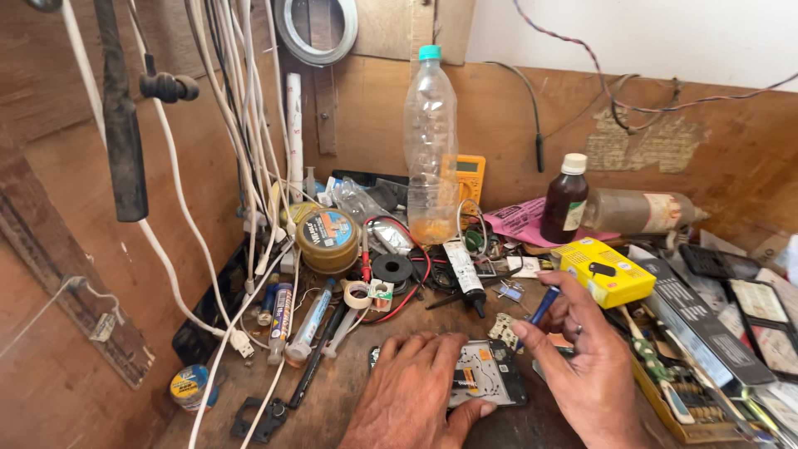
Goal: The person cleans a small electronic circuit board using a brush and liquid from a plastic bottle. They then use a pen-like tool to point at and manipulate components on the board and a disassembled phone chassis on a cluttered workbench.
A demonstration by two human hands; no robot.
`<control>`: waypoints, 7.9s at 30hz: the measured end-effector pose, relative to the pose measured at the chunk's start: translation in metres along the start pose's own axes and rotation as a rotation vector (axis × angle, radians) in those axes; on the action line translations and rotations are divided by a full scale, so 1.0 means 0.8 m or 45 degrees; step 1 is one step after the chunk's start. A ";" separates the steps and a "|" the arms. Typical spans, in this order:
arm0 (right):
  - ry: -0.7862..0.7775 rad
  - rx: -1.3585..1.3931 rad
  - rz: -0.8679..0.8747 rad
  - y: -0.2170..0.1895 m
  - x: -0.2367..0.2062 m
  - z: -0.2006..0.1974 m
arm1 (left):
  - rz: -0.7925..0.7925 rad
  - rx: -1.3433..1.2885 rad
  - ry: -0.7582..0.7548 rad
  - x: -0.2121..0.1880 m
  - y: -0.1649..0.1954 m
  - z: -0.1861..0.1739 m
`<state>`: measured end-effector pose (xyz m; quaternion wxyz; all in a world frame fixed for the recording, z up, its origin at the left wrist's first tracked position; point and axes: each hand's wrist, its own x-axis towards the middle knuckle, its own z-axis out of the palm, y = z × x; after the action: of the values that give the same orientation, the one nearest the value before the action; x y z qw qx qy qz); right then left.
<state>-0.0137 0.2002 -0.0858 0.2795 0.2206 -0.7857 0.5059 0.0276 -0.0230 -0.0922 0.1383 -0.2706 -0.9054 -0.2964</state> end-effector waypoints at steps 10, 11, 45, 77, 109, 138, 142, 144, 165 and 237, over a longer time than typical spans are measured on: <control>-0.044 0.093 0.164 -0.033 0.011 -0.010 | -0.092 0.006 -0.047 -0.004 0.024 -0.025; 0.007 0.095 0.149 -0.034 0.013 -0.009 | -0.124 -0.002 -0.080 -0.004 0.025 -0.026; 0.163 0.100 0.045 -0.050 0.016 -0.003 | -0.053 0.065 0.152 -0.011 0.035 -0.019; 0.103 -0.005 0.073 -0.051 0.023 0.003 | -0.120 0.025 0.045 -0.007 0.041 -0.030; 0.075 0.135 0.129 -0.034 0.021 0.008 | -0.052 -0.027 -0.021 0.002 0.023 -0.023; 0.122 -0.260 -0.078 -0.050 0.019 0.031 | -0.062 -0.003 0.001 0.000 0.026 -0.023; 0.122 -0.225 -0.036 -0.044 0.017 0.032 | -0.064 0.001 0.016 -0.001 0.029 -0.023; 0.095 -0.254 -0.067 -0.041 0.018 0.032 | -0.067 0.013 0.038 -0.002 0.030 -0.025; 0.037 0.105 0.002 -0.036 0.025 0.012 | 0.030 -0.039 0.168 -0.015 0.036 -0.026; 0.088 -0.079 0.177 -0.054 0.036 0.021 | -0.051 0.036 0.080 -0.010 0.043 -0.032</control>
<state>-0.0115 0.1659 -0.0433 0.2773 0.1392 -0.8044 0.5066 0.0559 -0.0184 -0.0595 0.1644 -0.2411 -0.9099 -0.2947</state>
